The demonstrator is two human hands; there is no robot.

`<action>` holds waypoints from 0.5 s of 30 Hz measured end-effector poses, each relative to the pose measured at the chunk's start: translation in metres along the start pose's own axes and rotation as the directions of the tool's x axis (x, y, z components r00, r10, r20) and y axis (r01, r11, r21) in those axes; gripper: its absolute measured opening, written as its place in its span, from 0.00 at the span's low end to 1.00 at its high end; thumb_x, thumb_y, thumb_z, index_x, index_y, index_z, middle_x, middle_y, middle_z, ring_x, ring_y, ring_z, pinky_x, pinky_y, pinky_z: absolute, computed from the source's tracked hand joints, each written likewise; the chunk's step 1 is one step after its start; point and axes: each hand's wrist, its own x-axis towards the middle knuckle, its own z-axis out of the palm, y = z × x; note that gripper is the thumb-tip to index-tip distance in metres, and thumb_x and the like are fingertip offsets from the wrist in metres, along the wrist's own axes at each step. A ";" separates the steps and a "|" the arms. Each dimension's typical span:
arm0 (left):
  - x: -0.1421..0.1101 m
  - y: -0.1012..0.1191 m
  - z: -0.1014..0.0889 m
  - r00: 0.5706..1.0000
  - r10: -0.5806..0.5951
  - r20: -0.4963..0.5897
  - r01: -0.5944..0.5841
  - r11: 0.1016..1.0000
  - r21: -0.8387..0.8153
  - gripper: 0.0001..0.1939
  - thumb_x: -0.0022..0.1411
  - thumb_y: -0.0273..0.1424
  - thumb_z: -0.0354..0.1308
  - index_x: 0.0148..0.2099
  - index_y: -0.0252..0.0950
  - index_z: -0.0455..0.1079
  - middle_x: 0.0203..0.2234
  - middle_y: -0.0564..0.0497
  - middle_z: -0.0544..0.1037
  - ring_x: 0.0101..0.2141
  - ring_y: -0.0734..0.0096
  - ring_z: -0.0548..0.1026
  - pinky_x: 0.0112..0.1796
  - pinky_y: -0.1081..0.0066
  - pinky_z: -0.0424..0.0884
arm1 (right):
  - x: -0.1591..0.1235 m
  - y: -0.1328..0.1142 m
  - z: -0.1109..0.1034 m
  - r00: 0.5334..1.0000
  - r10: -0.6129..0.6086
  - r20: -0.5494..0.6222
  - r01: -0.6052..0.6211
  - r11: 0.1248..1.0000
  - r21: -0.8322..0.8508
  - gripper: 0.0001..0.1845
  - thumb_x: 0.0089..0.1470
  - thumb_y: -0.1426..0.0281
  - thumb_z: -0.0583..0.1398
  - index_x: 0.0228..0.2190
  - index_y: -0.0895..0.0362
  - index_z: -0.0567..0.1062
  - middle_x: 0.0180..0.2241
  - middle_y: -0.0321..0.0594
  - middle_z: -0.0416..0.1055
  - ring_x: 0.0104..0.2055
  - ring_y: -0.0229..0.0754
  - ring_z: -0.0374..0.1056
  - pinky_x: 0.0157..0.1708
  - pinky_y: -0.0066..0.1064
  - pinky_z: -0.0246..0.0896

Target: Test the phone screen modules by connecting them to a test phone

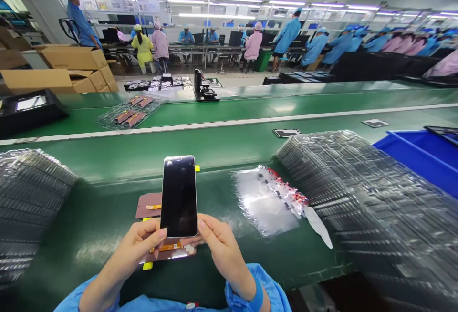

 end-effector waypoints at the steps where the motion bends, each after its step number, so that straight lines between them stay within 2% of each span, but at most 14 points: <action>1: 0.001 -0.002 -0.002 1.000 0.016 0.011 -0.017 1.000 0.011 0.28 0.55 0.54 0.62 0.24 0.35 0.59 0.18 0.57 0.62 0.22 0.78 0.61 0.28 0.75 0.65 | 0.000 0.000 0.000 1.000 0.010 0.004 -0.010 1.000 0.021 0.22 0.61 0.52 0.58 0.48 0.52 0.79 0.33 0.41 0.81 0.33 0.42 0.78 0.34 0.30 0.74; 4: 0.004 -0.006 -0.007 0.997 0.063 0.039 -0.065 0.997 0.051 0.29 0.57 0.54 0.61 0.23 0.35 0.59 0.17 0.56 0.63 0.22 0.79 0.60 0.26 0.77 0.61 | 0.001 0.000 0.001 0.999 0.032 -0.004 -0.032 0.998 0.053 0.23 0.59 0.51 0.60 0.48 0.53 0.79 0.34 0.41 0.81 0.34 0.43 0.79 0.34 0.31 0.74; 9: 0.004 -0.007 -0.011 0.999 0.014 0.047 -0.016 0.999 0.045 0.30 0.55 0.56 0.60 0.23 0.35 0.60 0.15 0.56 0.63 0.18 0.81 0.57 0.20 0.77 0.50 | 0.007 0.001 0.001 0.999 0.049 -0.008 -0.049 0.999 -0.022 0.28 0.58 0.49 0.60 0.50 0.55 0.77 0.34 0.43 0.81 0.34 0.44 0.79 0.36 0.33 0.75; 10: 0.005 -0.005 -0.013 0.998 0.008 0.069 -0.012 0.999 0.053 0.29 0.55 0.56 0.61 0.24 0.34 0.62 0.15 0.56 0.64 0.18 0.81 0.58 0.20 0.77 0.52 | 0.008 0.000 0.001 0.998 0.053 -0.016 -0.054 0.997 -0.056 0.28 0.57 0.49 0.61 0.50 0.56 0.77 0.33 0.43 0.81 0.34 0.45 0.79 0.36 0.34 0.75; 12: 0.010 0.002 -0.019 0.990 0.055 0.130 -0.061 0.997 0.043 0.27 0.53 0.55 0.64 0.30 0.32 0.70 0.22 0.52 0.73 0.22 0.77 0.67 0.24 0.77 0.61 | 0.013 0.000 0.001 0.998 0.063 -0.027 -0.065 0.992 -0.112 0.30 0.55 0.48 0.62 0.48 0.58 0.77 0.33 0.44 0.81 0.34 0.46 0.79 0.37 0.35 0.75; 13: 0.014 0.006 -0.024 0.985 0.098 0.141 -0.100 0.995 0.005 0.27 0.52 0.54 0.65 0.37 0.32 0.74 0.29 0.48 0.77 0.28 0.73 0.72 0.28 0.76 0.67 | 0.016 0.000 0.001 0.997 0.073 -0.020 -0.075 0.988 -0.134 0.30 0.54 0.48 0.63 0.47 0.59 0.78 0.33 0.45 0.81 0.33 0.46 0.79 0.38 0.36 0.75; 15: 0.028 0.014 -0.036 0.985 0.146 0.088 -0.135 0.984 -0.119 0.30 0.55 0.51 0.65 0.52 0.35 0.73 0.42 0.44 0.78 0.39 0.65 0.77 0.37 0.72 0.73 | 0.023 0.003 0.000 0.992 0.115 0.044 -0.105 0.978 -0.180 0.30 0.54 0.47 0.62 0.46 0.59 0.78 0.35 0.46 0.80 0.33 0.46 0.78 0.38 0.37 0.74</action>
